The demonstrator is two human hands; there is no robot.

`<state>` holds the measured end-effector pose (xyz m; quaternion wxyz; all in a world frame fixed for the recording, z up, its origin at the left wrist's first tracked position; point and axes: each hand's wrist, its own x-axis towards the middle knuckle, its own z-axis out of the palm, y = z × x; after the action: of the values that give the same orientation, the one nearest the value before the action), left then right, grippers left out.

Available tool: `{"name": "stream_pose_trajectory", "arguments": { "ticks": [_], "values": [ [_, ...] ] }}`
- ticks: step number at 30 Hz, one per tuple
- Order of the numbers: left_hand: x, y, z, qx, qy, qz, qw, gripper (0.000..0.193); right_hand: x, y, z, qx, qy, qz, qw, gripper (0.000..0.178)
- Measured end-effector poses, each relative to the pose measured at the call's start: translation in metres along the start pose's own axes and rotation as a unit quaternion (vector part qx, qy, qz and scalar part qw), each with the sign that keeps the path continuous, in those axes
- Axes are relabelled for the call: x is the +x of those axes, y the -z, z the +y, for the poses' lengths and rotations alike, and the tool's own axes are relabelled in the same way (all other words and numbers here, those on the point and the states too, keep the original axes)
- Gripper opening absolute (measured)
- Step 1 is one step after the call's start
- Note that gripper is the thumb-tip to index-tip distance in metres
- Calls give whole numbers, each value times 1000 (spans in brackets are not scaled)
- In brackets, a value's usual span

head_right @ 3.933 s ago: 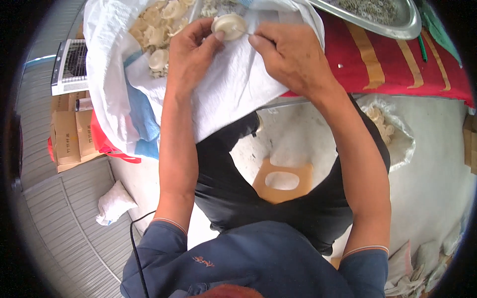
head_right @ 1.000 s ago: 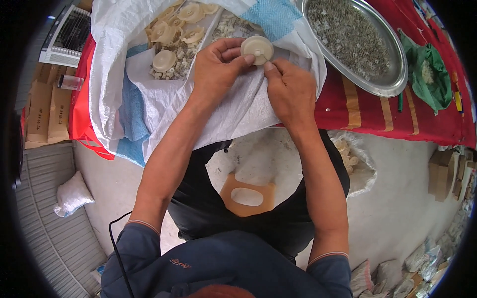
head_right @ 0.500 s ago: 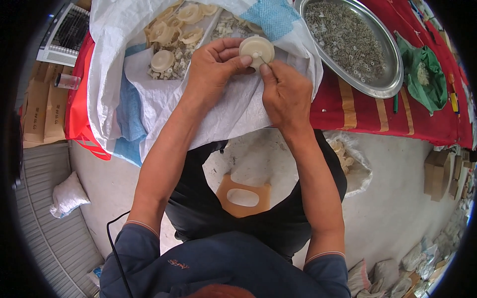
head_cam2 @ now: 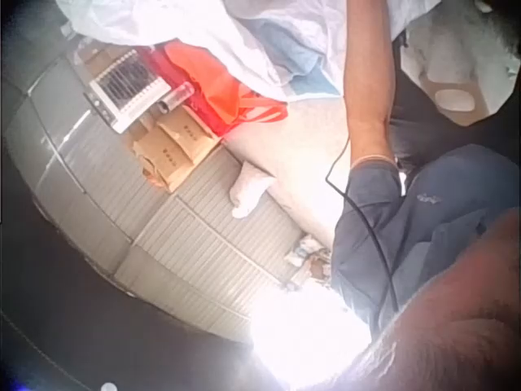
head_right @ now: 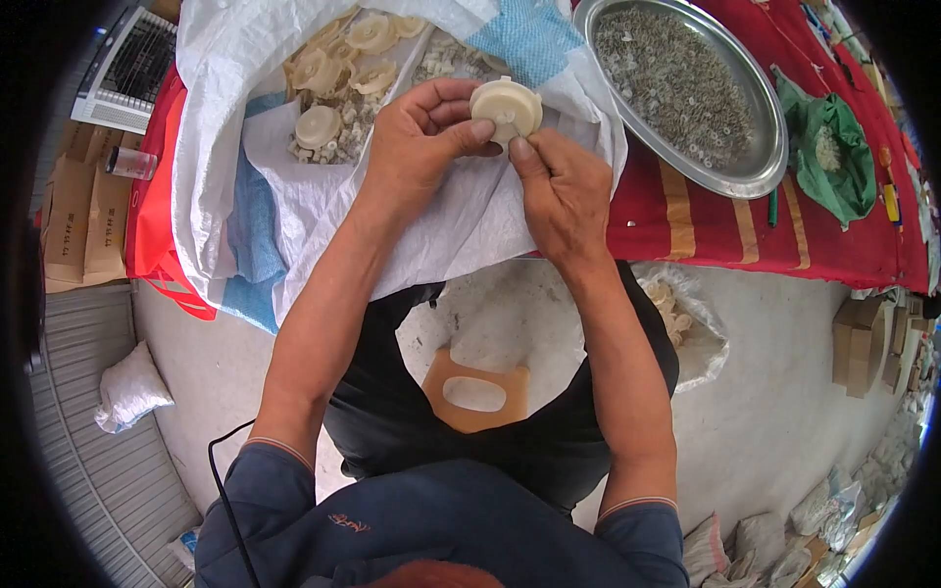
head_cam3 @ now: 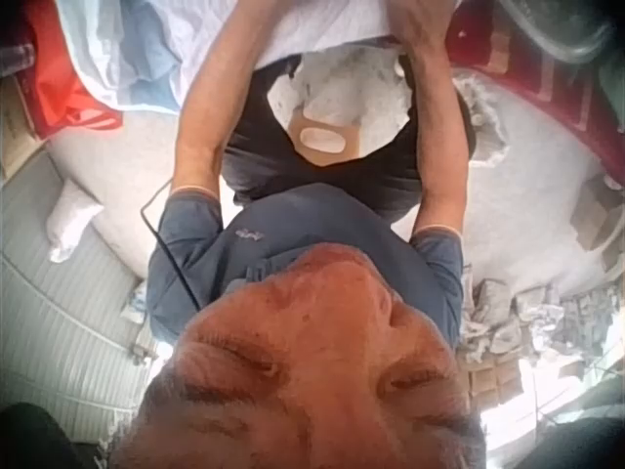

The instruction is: Cleaning and trimming small plastic circular components using a needle tool on a production table.

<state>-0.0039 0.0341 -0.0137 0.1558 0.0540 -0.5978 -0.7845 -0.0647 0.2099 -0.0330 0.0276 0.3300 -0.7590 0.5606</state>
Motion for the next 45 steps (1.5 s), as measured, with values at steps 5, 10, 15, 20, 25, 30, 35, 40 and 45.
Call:
{"name": "stream_pose_trajectory", "arguments": {
  "ticks": [5,10,15,20,25,30,35,40,45],
  "values": [
    [-1,-2,-1,88,-34,28,995,34,0,1,-2,-5,-1,-3,1000,31],
    [-2,-2,-1,149,-82,53,984,32,1,3,-2,-23,-21,-26,999,30],
    [-4,-2,3,184,-95,62,976,32,0,3,-2,-24,-30,-28,999,28],
    [-5,0,4,228,-115,61,965,31,1,4,-5,-27,-43,-38,998,27],
    [-4,1,4,240,-131,61,960,32,0,4,-4,-33,-41,-41,998,26],
    [-5,0,4,277,-139,55,949,33,1,5,-5,-51,-46,-48,997,26],
    [-6,-1,5,314,-174,71,931,31,1,5,-5,-54,-37,-49,997,25],
    [-9,-4,1,348,-200,69,913,32,0,4,-11,-82,-43,-53,994,22],
    [-12,-8,2,364,-195,72,908,33,-4,-2,-7,-119,18,-2,993,21]
  ]
}}
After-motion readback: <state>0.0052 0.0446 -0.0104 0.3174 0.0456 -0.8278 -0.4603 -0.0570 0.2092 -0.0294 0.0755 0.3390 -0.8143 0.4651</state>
